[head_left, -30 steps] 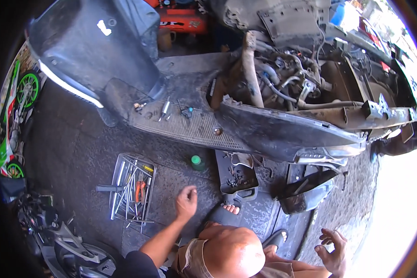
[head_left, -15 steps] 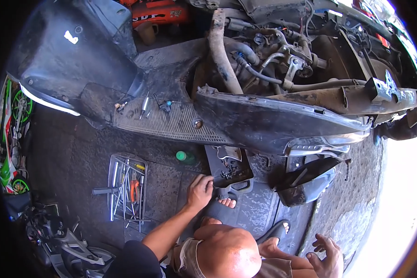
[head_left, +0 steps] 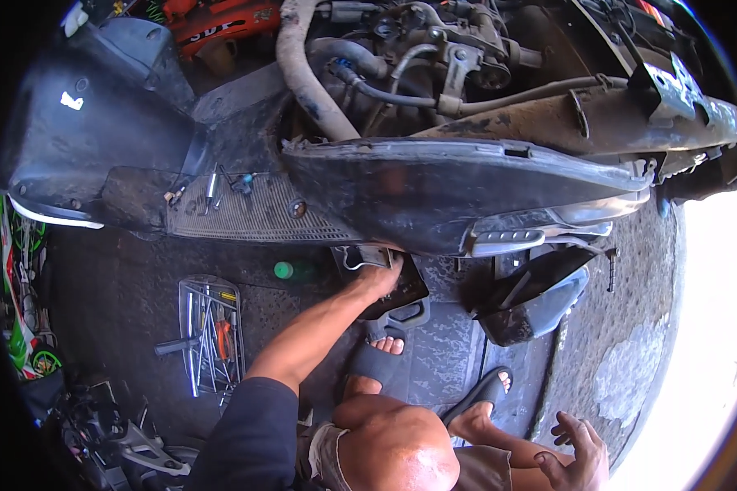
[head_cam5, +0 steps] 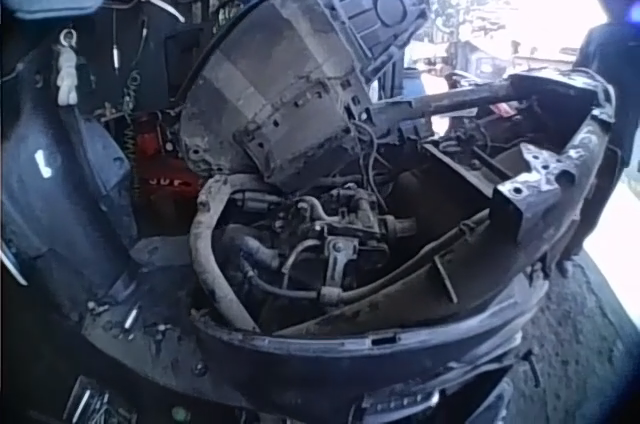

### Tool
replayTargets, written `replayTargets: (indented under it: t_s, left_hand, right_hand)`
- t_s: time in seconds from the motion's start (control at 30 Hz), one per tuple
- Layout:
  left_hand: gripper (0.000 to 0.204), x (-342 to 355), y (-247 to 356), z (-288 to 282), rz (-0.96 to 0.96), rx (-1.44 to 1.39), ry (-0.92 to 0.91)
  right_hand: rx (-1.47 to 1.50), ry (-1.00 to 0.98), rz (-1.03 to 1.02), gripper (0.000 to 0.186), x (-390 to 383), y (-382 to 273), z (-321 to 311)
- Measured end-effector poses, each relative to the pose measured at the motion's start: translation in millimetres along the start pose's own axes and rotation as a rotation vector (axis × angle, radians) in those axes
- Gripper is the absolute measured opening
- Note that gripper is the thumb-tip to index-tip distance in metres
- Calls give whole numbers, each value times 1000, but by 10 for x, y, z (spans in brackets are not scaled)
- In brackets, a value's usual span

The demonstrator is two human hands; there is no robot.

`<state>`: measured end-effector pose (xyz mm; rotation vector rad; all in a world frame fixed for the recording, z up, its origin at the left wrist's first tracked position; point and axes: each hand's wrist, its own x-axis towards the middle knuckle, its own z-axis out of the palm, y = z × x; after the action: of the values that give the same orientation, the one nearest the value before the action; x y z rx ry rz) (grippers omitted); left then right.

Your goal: Repairing and reassembling a motorcycle fuel pump and reinstalling it into the tank.

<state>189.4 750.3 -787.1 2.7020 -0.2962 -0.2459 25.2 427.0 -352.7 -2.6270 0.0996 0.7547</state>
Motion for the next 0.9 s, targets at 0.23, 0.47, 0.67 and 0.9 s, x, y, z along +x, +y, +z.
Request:
replayTargets:
  t_s: [0.23,0.47,0.67,0.9]
  left_hand:
    - [15,-53,53,-298,128,27,-20]
    - [20,-213,155,-5,95,81,-356]
    - [24,-173,274,29,90,193,-376]
    - [10,-153,116,-68,-155,-337,-80]
  right_hand:
    - [-37,-31,-2,65,-95,177,-38]
    - [-51,-9,-61,64,-123,190,-58]
    - [-72,9,-120,63,-150,207,-68]
    - [-71,7,-101,62,-134,189,-94]
